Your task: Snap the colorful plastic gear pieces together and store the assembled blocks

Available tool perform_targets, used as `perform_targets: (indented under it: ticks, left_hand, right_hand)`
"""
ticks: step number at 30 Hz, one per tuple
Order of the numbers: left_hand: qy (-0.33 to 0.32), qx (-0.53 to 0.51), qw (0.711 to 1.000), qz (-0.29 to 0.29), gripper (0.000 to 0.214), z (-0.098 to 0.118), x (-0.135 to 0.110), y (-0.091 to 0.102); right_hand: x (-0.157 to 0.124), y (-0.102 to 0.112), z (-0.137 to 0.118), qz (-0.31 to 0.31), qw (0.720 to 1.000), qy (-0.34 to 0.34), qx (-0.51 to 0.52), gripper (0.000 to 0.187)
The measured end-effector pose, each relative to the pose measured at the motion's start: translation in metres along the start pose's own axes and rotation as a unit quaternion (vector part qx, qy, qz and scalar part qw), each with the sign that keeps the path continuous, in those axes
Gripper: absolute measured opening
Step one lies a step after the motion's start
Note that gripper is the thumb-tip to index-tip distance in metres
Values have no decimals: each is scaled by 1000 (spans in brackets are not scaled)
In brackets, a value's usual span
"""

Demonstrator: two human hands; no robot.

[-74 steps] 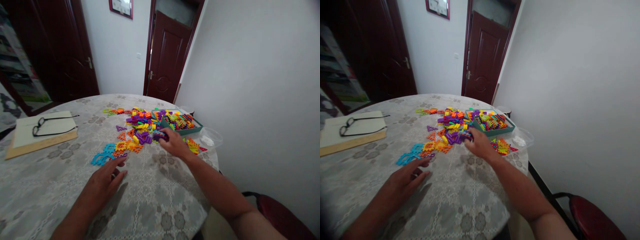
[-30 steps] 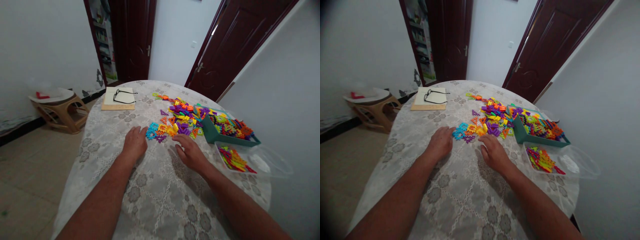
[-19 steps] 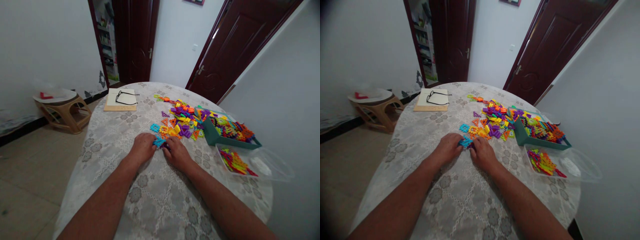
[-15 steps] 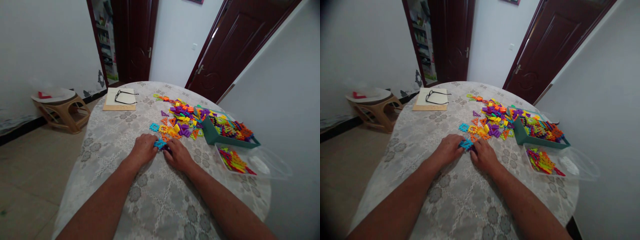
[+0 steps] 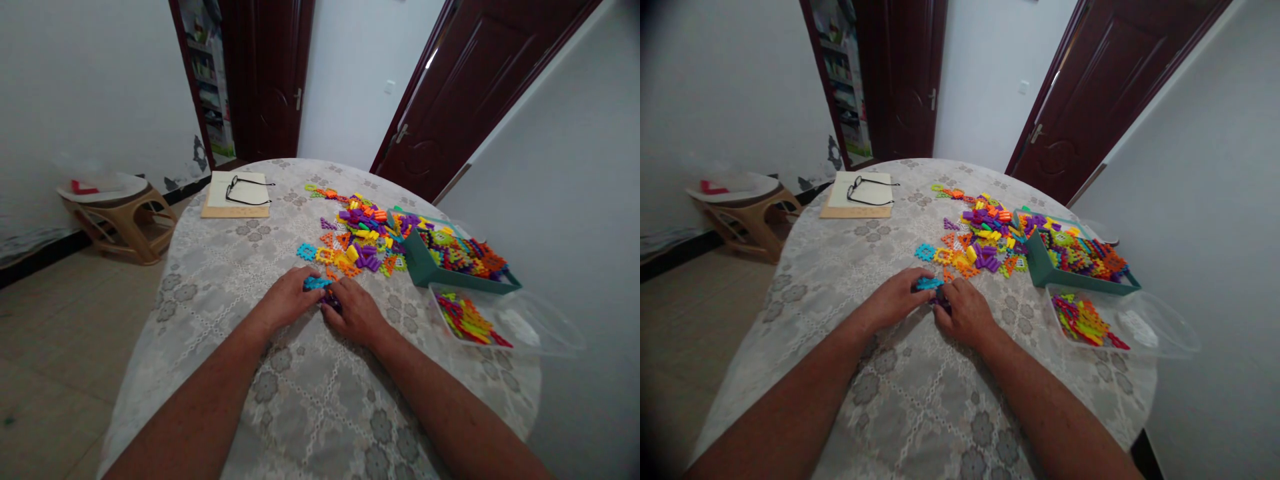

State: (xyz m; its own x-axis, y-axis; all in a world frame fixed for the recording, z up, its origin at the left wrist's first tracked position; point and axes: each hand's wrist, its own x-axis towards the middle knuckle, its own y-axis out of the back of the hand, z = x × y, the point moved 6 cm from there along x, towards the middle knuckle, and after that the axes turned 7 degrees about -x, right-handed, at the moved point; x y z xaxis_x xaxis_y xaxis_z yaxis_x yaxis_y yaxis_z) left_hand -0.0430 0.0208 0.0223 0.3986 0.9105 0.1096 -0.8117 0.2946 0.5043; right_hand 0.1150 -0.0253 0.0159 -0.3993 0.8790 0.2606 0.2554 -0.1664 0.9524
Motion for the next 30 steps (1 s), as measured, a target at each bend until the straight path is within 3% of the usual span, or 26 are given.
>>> perform_targets:
  ticks: [14,19,22,24,27,30]
  left_hand:
    - [-9,19,1000,8,18,-2,3,0]
    - [3,63,998,24,18,-5,4,0]
    - [-6,61,998,23,22,-4,3,-2]
    - [-12,51,998,21,22,-2,2,-3]
    - [4,7,1000,18,26,-2,1,-4]
    - [40,-83,996,22,35,-7,2,-3]
  right_hand:
    - [-1,4,9,-6,1000,-3,7,16]
    - [-1,5,16,30,999,-19,37,14]
    - [-1,10,20,83,994,-23,62,29]
    - [-1,11,17,91,993,9,74,34]
    - [0,6,8,63,993,65,74,21]
    - [0,5,5,72,992,63,78,19]
